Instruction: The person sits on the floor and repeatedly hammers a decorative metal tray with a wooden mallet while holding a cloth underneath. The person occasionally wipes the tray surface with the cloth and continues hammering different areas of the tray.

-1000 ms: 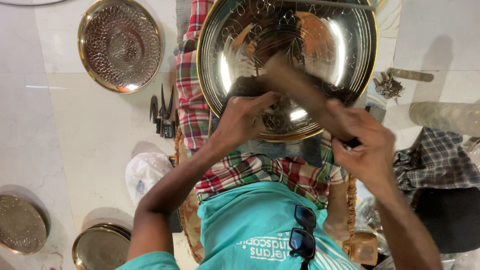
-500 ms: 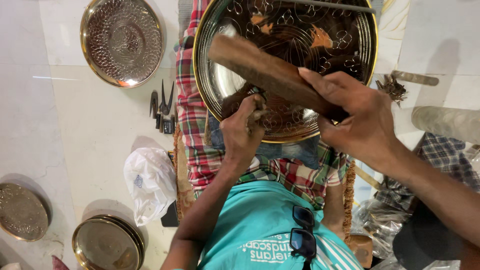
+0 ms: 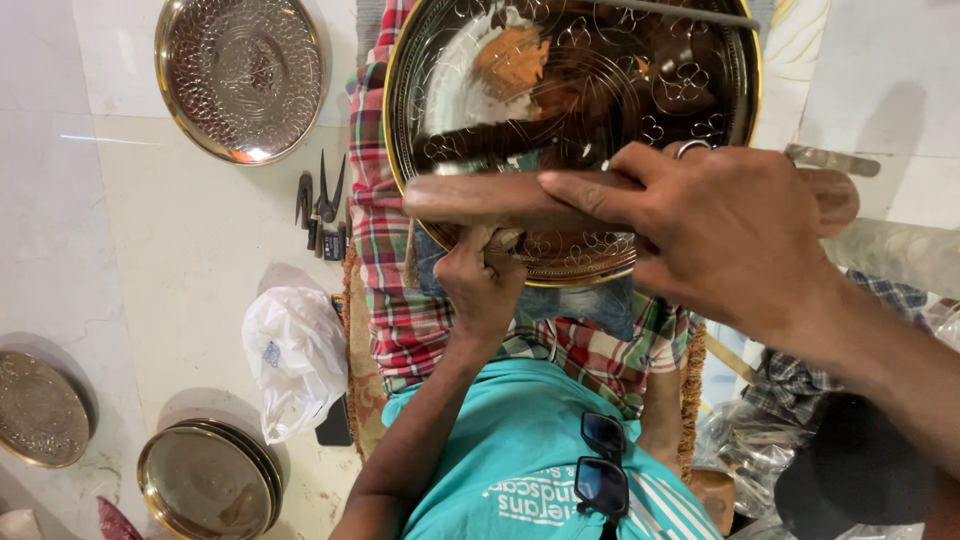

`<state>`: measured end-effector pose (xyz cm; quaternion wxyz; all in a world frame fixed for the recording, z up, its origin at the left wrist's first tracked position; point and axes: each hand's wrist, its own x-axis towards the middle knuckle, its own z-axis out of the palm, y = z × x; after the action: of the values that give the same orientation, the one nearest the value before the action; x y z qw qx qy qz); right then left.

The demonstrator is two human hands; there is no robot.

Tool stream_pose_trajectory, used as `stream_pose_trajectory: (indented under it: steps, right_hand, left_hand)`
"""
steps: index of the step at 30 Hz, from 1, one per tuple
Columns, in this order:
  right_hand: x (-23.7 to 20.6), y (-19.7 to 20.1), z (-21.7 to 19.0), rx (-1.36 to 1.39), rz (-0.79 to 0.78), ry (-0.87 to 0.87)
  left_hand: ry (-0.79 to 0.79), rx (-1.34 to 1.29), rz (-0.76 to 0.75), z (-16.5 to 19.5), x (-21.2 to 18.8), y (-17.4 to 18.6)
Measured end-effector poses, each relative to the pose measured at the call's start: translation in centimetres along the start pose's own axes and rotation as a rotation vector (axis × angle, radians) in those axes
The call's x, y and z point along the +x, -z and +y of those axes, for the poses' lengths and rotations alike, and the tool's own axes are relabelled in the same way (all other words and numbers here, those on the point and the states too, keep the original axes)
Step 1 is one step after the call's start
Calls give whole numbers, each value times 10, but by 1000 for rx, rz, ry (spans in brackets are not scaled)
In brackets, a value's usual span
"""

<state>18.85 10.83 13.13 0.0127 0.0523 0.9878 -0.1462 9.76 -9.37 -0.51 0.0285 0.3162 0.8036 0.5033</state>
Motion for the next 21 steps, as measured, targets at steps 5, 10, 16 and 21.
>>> stream_pose_trajectory:
  steps: [5, 10, 16, 21]
  right_hand:
    - [2, -6, -4, 54, -2, -89]
    - [5, -6, -7, -35, 17, -22]
    - [6, -12, -10, 8, 8, -82]
    - [-3, -19, -10, 52, 66, -84]
  left_hand:
    - [-6, -3, 15, 0, 0, 0]
    - [43, -14, 15, 0, -1, 0]
    - [19, -81, -25, 0, 2, 2]
    - [77, -163, -177, 3, 9, 8]
